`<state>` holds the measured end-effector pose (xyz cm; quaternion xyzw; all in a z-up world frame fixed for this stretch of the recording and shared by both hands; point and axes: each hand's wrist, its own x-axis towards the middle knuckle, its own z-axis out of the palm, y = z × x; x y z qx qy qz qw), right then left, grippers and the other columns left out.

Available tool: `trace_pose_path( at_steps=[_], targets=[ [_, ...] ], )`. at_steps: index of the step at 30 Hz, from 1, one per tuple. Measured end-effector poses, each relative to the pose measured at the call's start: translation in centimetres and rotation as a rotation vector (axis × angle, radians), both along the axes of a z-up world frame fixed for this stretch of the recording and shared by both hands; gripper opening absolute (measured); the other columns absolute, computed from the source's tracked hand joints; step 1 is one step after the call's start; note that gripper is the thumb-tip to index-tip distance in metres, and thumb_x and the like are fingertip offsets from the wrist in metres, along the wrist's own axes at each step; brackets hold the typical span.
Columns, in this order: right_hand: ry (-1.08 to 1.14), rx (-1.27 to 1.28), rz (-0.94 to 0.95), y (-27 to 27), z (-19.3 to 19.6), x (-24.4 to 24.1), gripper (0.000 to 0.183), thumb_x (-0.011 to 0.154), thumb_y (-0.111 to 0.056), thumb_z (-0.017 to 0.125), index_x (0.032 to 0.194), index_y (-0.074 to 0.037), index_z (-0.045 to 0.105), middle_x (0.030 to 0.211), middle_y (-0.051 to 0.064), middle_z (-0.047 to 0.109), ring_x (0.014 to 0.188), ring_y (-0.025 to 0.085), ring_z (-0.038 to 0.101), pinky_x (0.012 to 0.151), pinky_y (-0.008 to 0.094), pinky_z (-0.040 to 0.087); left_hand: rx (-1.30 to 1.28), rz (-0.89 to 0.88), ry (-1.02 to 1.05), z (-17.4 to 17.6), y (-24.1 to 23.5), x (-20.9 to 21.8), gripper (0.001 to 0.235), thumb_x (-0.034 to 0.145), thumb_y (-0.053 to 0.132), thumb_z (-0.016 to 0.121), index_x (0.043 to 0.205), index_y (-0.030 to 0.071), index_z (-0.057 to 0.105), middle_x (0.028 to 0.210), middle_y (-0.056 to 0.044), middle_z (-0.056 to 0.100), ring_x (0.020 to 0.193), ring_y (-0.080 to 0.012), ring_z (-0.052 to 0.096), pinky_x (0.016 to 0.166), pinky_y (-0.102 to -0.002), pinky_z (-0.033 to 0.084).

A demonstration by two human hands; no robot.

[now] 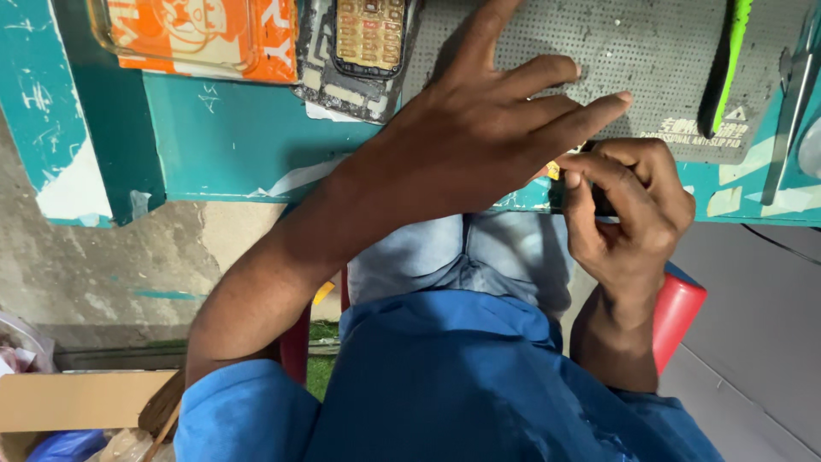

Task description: The person uses tweezers to manipulate small components on a disassembled mobile phone circuit board. They repeatedly pick up and place tiny parts while holding the board steady with the other hand.

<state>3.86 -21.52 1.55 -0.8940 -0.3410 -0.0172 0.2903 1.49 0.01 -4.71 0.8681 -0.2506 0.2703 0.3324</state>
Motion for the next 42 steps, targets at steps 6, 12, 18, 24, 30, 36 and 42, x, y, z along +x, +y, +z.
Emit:
trace_pose_path(
  at_steps=[6,12,18,24,30,36,42],
  targets=[
    [0.023,0.015,-0.021,0.0,-0.2,-0.1,0.016,0.1,0.008,0.077,0.112,-0.002,0.078,0.1,0.01,0.061,0.064,0.011,0.055,0.057,0.025,0.042,-0.04,-0.019,0.01,-0.5,0.1,-0.2,0.062,0.102,0.008,0.071,0.154,0.004,0.037,0.11,0.0,0.067,0.128,-0.0215,0.059,0.127,-0.062,0.021],
    [0.079,0.058,-0.077,-0.5,-0.4,-0.3,0.016,0.101,0.007,0.077,0.113,-0.002,0.079,0.104,0.01,0.062,0.066,0.009,0.056,0.058,0.023,0.042,-0.011,-0.012,-0.007,-1.0,0.1,-0.4,0.062,0.102,0.005,0.065,0.154,0.003,0.03,0.106,0.0,0.066,0.128,-0.0225,0.058,0.124,-0.06,0.019],
    [0.059,0.056,-0.05,-1.0,-0.5,0.1,0.016,0.102,0.005,0.079,0.115,-0.003,0.079,0.101,0.009,0.063,0.07,0.011,0.054,0.061,0.024,0.041,-0.02,-0.017,-0.007,-1.2,-0.1,-0.2,0.061,0.104,0.005,0.064,0.154,0.003,0.029,0.106,0.0,0.066,0.127,-0.0231,0.058,0.124,-0.062,0.019],
    [0.108,0.072,-0.04,-1.5,-0.6,0.5,0.012,0.102,0.003,0.08,0.112,-0.003,0.079,0.099,0.008,0.063,0.073,0.011,0.053,0.063,0.024,0.039,-0.011,-0.008,-0.006,-1.2,-0.1,-0.3,0.059,0.106,0.005,0.063,0.155,0.004,0.03,0.104,0.002,0.066,0.126,-0.0213,0.059,0.123,-0.059,0.021],
    [0.095,0.038,-0.046,-1.2,-0.5,0.2,0.015,0.101,0.005,0.079,0.113,-0.003,0.079,0.099,0.008,0.062,0.072,0.011,0.054,0.062,0.024,0.04,-0.037,-0.013,0.009,-1.2,0.0,-0.4,0.055,0.108,0.005,0.064,0.153,0.004,0.032,0.102,0.001,0.067,0.126,-0.0216,0.059,0.127,-0.06,0.021],
    [0.088,0.031,-0.039,-0.9,-0.5,0.1,0.012,0.103,0.007,0.078,0.112,-0.001,0.078,0.101,0.008,0.06,0.075,0.011,0.055,0.064,0.024,0.041,-0.051,-0.008,-0.004,-1.4,-0.2,-0.4,0.059,0.105,0.009,0.064,0.154,0.004,0.032,0.103,0.003,0.068,0.127,-0.0212,0.059,0.125,-0.058,0.019],
    [0.082,0.049,-0.05,-0.8,-0.8,0.1,0.014,0.101,0.007,0.079,0.113,-0.001,0.077,0.1,0.009,0.058,0.075,0.012,0.054,0.063,0.024,0.039,-0.054,0.001,-0.001,-1.5,-0.3,-0.4,0.059,0.104,0.01,0.064,0.154,0.005,0.033,0.102,0.004,0.067,0.127,-0.0202,0.059,0.127,-0.058,0.019]
  ],
)
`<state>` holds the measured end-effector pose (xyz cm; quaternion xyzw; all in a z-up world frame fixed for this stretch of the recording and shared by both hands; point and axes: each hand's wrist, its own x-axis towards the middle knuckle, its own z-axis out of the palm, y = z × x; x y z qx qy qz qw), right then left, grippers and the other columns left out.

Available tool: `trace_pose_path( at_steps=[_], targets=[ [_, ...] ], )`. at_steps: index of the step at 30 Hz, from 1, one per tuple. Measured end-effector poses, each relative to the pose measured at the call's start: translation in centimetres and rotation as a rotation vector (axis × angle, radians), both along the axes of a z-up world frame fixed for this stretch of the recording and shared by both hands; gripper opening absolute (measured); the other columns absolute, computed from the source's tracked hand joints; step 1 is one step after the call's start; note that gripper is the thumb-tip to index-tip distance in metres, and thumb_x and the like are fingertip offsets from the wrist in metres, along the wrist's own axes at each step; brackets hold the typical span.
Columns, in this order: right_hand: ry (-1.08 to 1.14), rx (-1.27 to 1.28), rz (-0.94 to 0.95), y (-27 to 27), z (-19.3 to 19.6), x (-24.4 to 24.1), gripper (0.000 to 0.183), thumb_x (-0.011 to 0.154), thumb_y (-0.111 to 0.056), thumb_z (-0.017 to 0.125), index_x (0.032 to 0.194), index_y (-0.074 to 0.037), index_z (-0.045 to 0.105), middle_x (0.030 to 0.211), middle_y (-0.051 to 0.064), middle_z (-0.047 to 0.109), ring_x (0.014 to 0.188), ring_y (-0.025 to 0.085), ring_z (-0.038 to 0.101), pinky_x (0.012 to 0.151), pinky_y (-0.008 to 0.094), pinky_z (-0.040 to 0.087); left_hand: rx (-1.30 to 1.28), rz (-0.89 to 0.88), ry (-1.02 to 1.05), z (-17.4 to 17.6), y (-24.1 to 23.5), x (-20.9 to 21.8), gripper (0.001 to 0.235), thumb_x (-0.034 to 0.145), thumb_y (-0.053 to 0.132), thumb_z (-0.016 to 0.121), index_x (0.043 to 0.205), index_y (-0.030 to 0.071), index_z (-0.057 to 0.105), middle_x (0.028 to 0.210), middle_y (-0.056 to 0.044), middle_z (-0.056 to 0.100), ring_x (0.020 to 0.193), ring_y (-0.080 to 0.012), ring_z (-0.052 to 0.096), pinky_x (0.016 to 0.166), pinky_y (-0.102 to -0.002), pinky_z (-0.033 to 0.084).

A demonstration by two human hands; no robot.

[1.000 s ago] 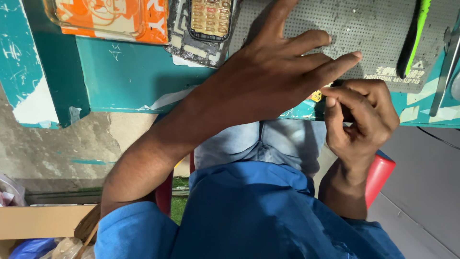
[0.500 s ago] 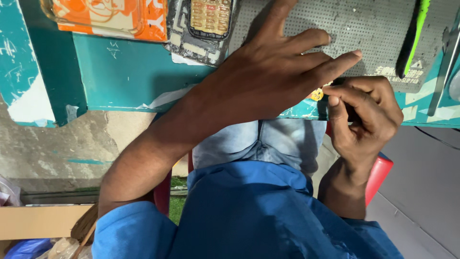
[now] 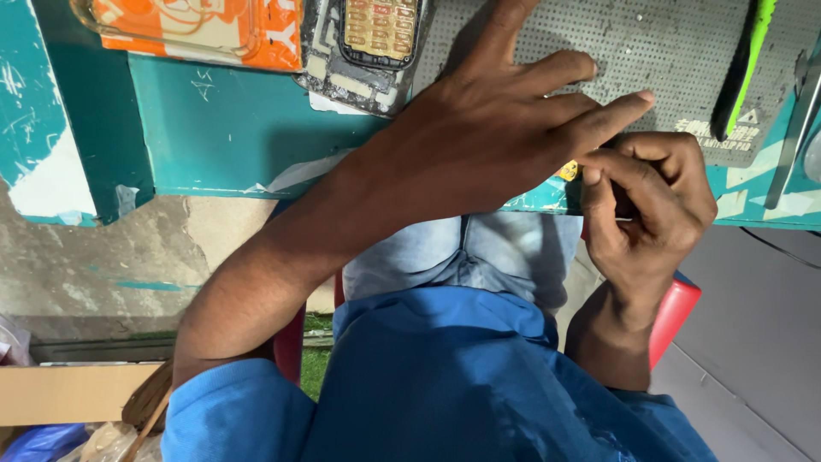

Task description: The person uses tweezers to manipulate small components on a disassembled mobile phone circuit board. They repeatedly pick up and place tiny parts while holding the board steady with the other hand.

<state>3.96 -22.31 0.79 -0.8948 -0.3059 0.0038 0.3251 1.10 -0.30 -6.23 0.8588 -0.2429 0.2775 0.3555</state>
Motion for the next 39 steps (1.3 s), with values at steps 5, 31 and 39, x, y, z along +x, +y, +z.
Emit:
trace_pose_path(
  at_steps=[5,31,39],
  targets=[
    [-0.012,-0.006,0.003,-0.1,0.0,-0.1,0.012,0.103,0.006,0.08,0.112,-0.001,0.078,0.101,0.009,0.058,0.076,0.012,0.054,0.065,0.024,0.04,0.017,0.01,0.003,-0.1,-0.1,0.0,0.059,0.105,0.01,0.064,0.154,0.005,0.032,0.102,0.004,0.067,0.128,-0.0198,0.059,0.129,-0.059,0.019],
    [-0.044,-0.055,0.015,0.0,0.1,-0.3,0.017,0.098,0.008,0.082,0.111,-0.002,0.079,0.101,0.009,0.059,0.084,0.014,0.059,0.069,0.025,0.046,-0.031,-0.021,0.03,0.1,0.0,0.0,0.061,0.107,0.011,0.066,0.155,0.005,0.03,0.116,0.002,0.07,0.133,-0.0248,0.057,0.129,-0.061,0.017],
    [0.216,0.023,-0.062,0.1,1.2,0.6,0.017,0.099,-0.001,0.081,0.115,-0.005,0.077,0.097,0.004,0.056,0.081,0.011,0.05,0.064,0.024,0.038,-0.017,-0.013,0.022,0.8,0.4,-0.1,0.057,0.105,0.009,0.068,0.154,0.004,0.041,0.115,0.002,0.071,0.13,-0.022,0.059,0.127,-0.06,0.024]
  ],
)
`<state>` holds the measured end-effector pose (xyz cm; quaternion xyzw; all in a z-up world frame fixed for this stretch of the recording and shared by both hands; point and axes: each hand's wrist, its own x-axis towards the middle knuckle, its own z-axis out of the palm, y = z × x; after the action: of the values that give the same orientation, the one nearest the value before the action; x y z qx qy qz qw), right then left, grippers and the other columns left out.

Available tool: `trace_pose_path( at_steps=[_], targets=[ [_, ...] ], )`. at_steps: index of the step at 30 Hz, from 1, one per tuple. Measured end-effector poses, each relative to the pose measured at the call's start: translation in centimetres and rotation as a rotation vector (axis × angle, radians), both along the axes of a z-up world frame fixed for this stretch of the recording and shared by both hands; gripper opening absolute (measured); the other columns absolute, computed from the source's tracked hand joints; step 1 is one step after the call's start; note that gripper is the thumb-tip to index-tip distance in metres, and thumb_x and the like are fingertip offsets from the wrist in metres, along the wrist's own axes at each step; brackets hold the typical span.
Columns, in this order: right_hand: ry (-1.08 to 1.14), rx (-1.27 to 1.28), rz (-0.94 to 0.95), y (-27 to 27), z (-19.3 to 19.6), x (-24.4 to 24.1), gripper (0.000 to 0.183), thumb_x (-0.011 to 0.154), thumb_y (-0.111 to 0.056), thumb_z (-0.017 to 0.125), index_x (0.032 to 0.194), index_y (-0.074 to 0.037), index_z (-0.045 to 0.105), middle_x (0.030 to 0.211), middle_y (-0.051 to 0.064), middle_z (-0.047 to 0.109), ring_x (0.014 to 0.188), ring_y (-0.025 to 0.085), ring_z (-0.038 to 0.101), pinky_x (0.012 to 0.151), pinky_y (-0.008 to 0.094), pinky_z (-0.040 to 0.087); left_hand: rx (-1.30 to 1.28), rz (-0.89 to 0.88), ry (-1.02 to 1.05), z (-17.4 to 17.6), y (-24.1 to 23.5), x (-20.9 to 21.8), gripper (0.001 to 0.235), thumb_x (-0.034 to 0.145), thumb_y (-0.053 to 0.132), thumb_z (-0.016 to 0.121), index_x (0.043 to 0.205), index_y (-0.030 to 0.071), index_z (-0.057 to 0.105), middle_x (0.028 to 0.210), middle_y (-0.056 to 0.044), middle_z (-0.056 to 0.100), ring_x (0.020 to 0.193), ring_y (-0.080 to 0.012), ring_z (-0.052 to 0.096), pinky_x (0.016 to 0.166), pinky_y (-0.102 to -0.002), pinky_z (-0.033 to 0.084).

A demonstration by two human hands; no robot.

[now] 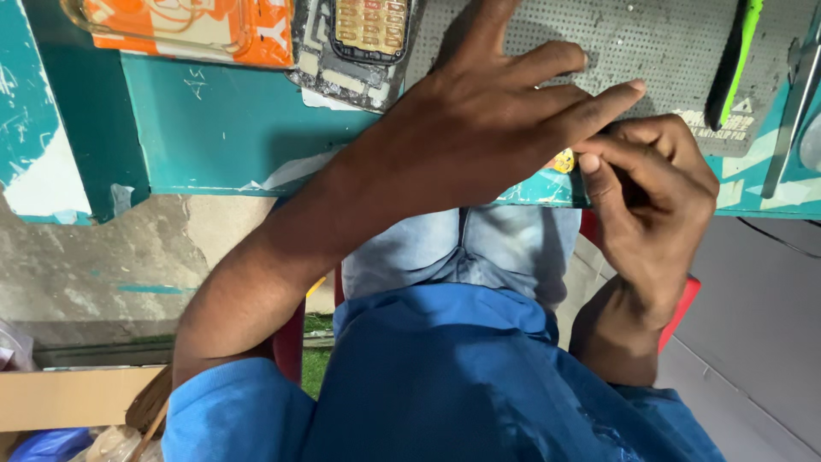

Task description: The person uses tweezers to manipulate small components on a disassembled mobile phone circuit board. They repeatedly pick up and place tiny parts while holding the board steady with the other hand.

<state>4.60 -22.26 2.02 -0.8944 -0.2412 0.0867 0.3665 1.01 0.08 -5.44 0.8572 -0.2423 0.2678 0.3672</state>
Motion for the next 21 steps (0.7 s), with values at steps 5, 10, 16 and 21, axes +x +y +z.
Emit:
trace_pose_path(
  at_steps=[5,10,16,21],
  targets=[
    [0.115,0.031,-0.014,0.8,0.9,0.5,0.012,0.103,-0.001,0.077,0.116,-0.003,0.076,0.094,0.001,0.059,0.08,0.008,0.05,0.07,0.023,0.038,0.009,0.002,-0.013,0.5,0.3,0.2,0.053,0.104,0.007,0.069,0.152,0.003,0.048,0.114,0.002,0.072,0.127,-0.0205,0.06,0.126,-0.06,0.025],
    [0.144,0.069,-0.028,1.0,1.3,0.7,0.014,0.101,-0.002,0.076,0.115,-0.003,0.076,0.092,0.0,0.058,0.078,0.007,0.048,0.068,0.023,0.035,0.004,-0.012,-0.007,0.4,0.2,0.3,0.053,0.103,0.007,0.069,0.151,0.003,0.05,0.111,0.001,0.072,0.127,-0.0213,0.061,0.126,-0.06,0.023],
    [0.193,0.115,0.021,0.2,1.1,0.9,0.015,0.104,-0.001,0.076,0.118,-0.003,0.076,0.092,0.0,0.06,0.077,0.006,0.049,0.067,0.021,0.036,0.019,-0.012,-0.012,0.5,0.3,0.3,0.052,0.103,0.008,0.07,0.151,0.002,0.052,0.11,0.001,0.073,0.127,-0.02,0.061,0.126,-0.061,0.022],
    [0.123,0.075,0.045,0.1,0.6,0.5,0.014,0.104,0.001,0.077,0.118,-0.004,0.077,0.092,0.002,0.059,0.076,0.007,0.049,0.066,0.022,0.037,-0.027,-0.035,0.011,0.4,0.2,0.4,0.05,0.103,0.011,0.071,0.149,0.002,0.053,0.108,0.001,0.073,0.126,-0.0196,0.061,0.125,-0.061,0.023]
  ],
)
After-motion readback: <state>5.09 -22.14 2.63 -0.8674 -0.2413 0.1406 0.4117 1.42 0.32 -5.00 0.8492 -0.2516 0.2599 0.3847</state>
